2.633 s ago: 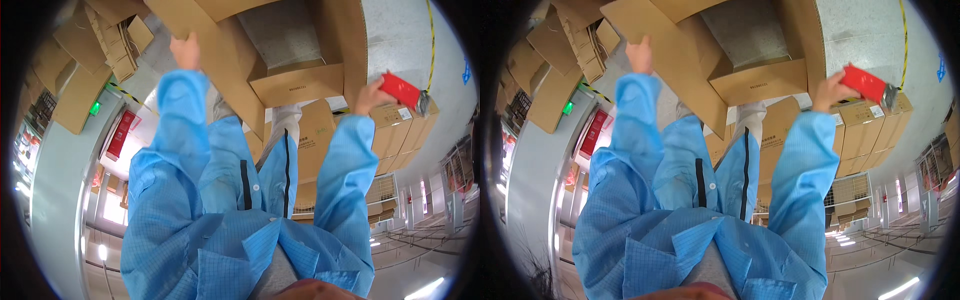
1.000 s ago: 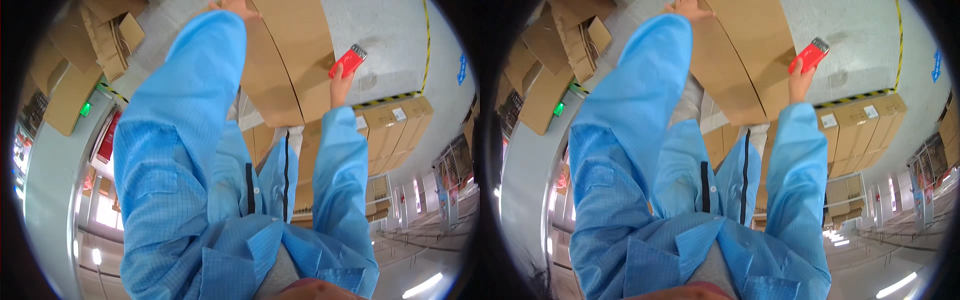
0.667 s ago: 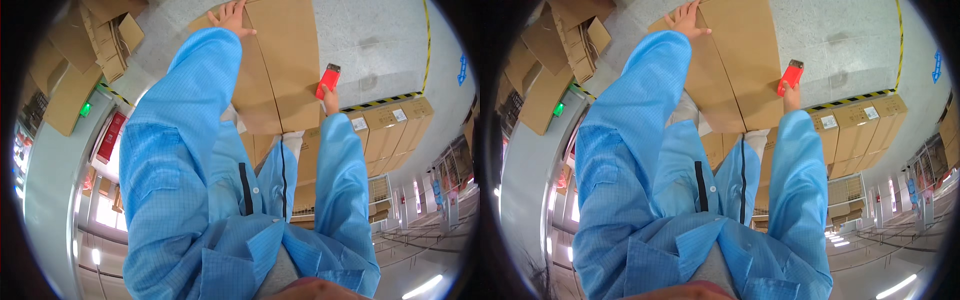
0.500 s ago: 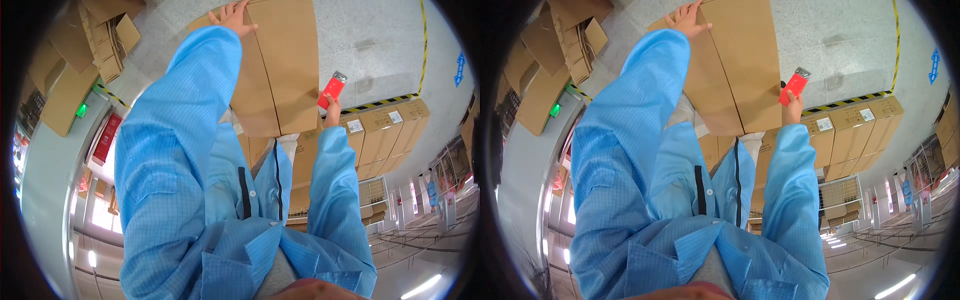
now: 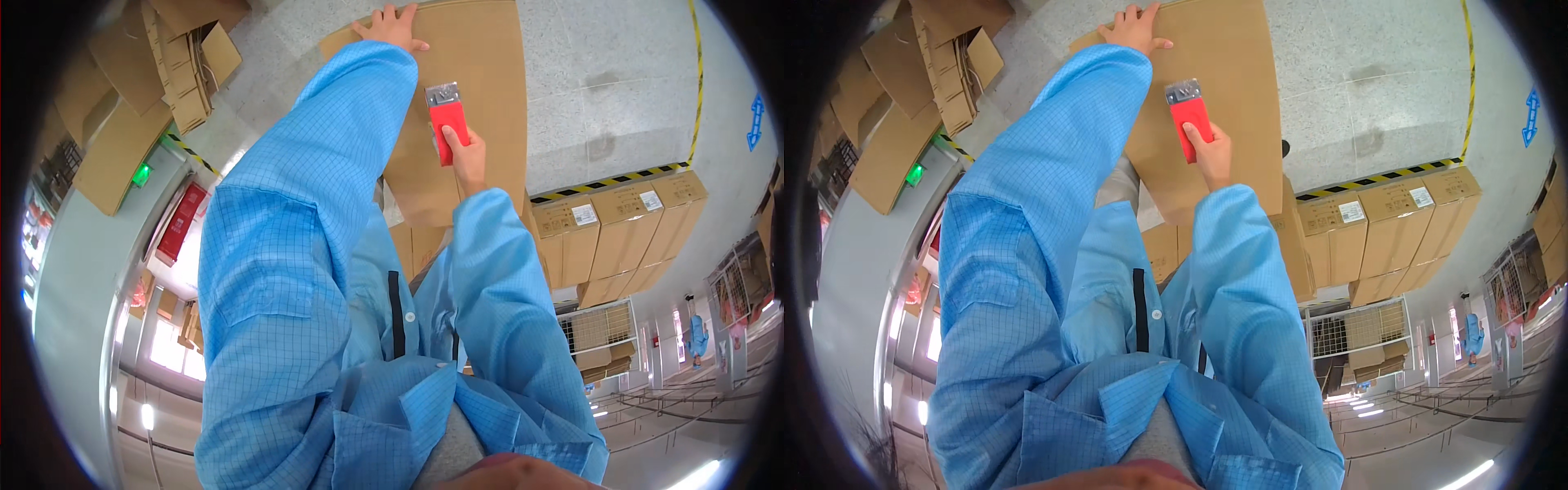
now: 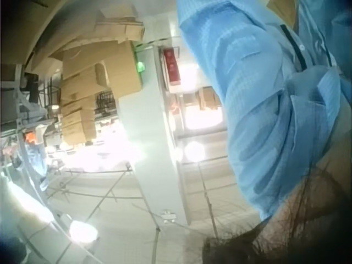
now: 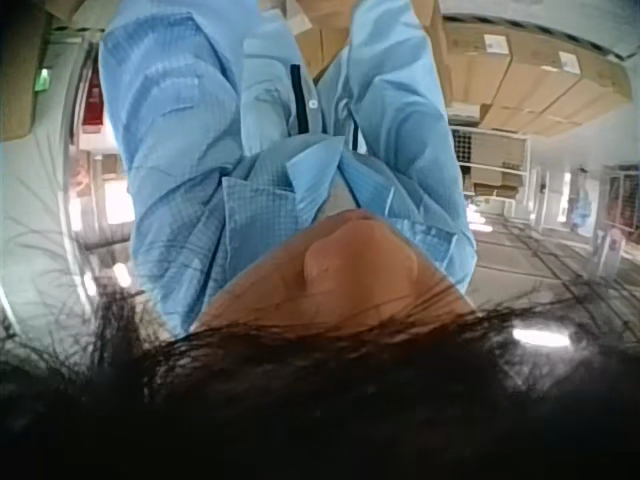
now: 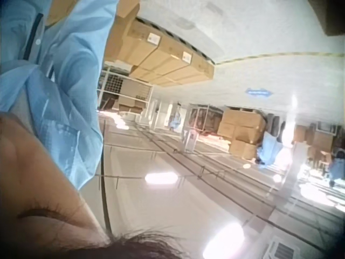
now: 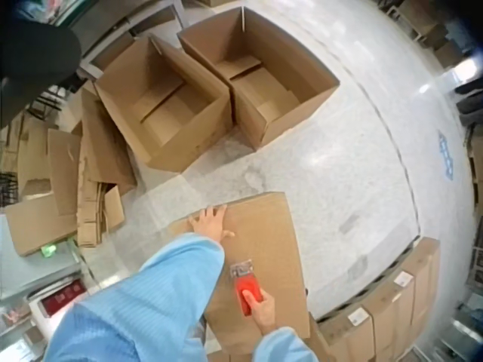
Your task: The person retrieves flattened cardboard boxes, opens and folds them into shape, and seals the bottom flaps using a tape dispenser.
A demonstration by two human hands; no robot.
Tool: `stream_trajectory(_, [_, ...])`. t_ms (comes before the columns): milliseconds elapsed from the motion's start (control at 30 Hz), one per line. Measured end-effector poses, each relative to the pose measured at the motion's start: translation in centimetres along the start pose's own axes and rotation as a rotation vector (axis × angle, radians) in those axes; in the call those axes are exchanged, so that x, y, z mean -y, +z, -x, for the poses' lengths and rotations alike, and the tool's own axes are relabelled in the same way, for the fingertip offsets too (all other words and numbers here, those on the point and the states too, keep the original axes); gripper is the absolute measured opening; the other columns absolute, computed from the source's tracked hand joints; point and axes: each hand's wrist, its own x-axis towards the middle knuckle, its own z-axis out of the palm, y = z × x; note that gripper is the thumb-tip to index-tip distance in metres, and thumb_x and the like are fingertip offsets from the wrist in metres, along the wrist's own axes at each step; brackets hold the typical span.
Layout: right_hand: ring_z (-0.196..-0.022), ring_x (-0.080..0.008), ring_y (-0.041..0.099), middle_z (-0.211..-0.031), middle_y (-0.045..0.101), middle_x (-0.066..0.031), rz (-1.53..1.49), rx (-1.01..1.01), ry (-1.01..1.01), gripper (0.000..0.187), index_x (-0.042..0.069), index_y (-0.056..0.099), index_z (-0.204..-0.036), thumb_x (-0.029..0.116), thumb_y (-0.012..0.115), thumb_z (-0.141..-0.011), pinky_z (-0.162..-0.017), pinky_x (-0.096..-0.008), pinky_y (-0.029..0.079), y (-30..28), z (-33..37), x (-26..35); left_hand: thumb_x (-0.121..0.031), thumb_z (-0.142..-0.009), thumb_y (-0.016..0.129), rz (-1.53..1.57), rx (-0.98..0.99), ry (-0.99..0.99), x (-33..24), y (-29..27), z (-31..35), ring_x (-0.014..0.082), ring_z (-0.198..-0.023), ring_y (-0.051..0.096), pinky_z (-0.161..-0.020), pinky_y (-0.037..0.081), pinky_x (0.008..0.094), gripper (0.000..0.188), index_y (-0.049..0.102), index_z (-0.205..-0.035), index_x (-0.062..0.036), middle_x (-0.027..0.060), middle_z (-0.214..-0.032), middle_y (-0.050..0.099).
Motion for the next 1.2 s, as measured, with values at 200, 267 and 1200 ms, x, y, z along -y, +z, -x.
stream_trajectory(200, [-0.062, -0.0071, 0.055, -0.072, 0.062, -0.0002, 0.117, -0.1, -0.091, 0.028, 0.002, 0.068, -0.098, 0.028, 0.069, -0.087, -0.053, -0.0257, 0.046, -1.0, -1.1, -8.4, -0.024, -0.074, 0.068, 0.071, -0.561, 0.411, 0.5, 1.7, 1.6, 0.0305, -0.117, 0.051, -0.099, 0.039, 0.0493, 0.062, 0.047, -0.13, -0.0074, 0.0156, -0.127, 0.053])
stream_trajectory(267, [-0.06, -0.0066, 0.054, -0.071, 0.061, 0.0002, 0.101, -0.113, -0.13, 0.028, 0.002, 0.067, -0.097, 0.028, 0.067, -0.089, -0.049, -0.0249, 0.044, -1.6, -0.3, -9.3, -0.01, -0.077, 0.059, 0.113, -0.542, 0.583, 0.3, 2.3, 2.8, 0.0358, -0.116, 0.051, -0.101, 0.04, 0.0399, 0.057, 0.043, -0.131, 0.0015, 0.0222, -0.127, 0.052])
stream_trajectory(1200, [-0.058, -0.0069, 0.053, -0.065, 0.06, -0.0009, 0.296, -0.144, -0.051, 0.035, 0.0, 0.069, -0.089, 0.035, 0.071, -0.084, -0.052, -0.0256, 0.044, -1.9, 1.5, -2.2, -0.013, -0.083, 0.059, 0.399, 0.449, 0.516, -0.7, 2.6, -1.0, 0.0179, -0.073, 0.066, -0.068, 0.052, 0.0345, 0.014, 0.068, -0.089, -0.0039, 0.0092, -0.076, 0.068])
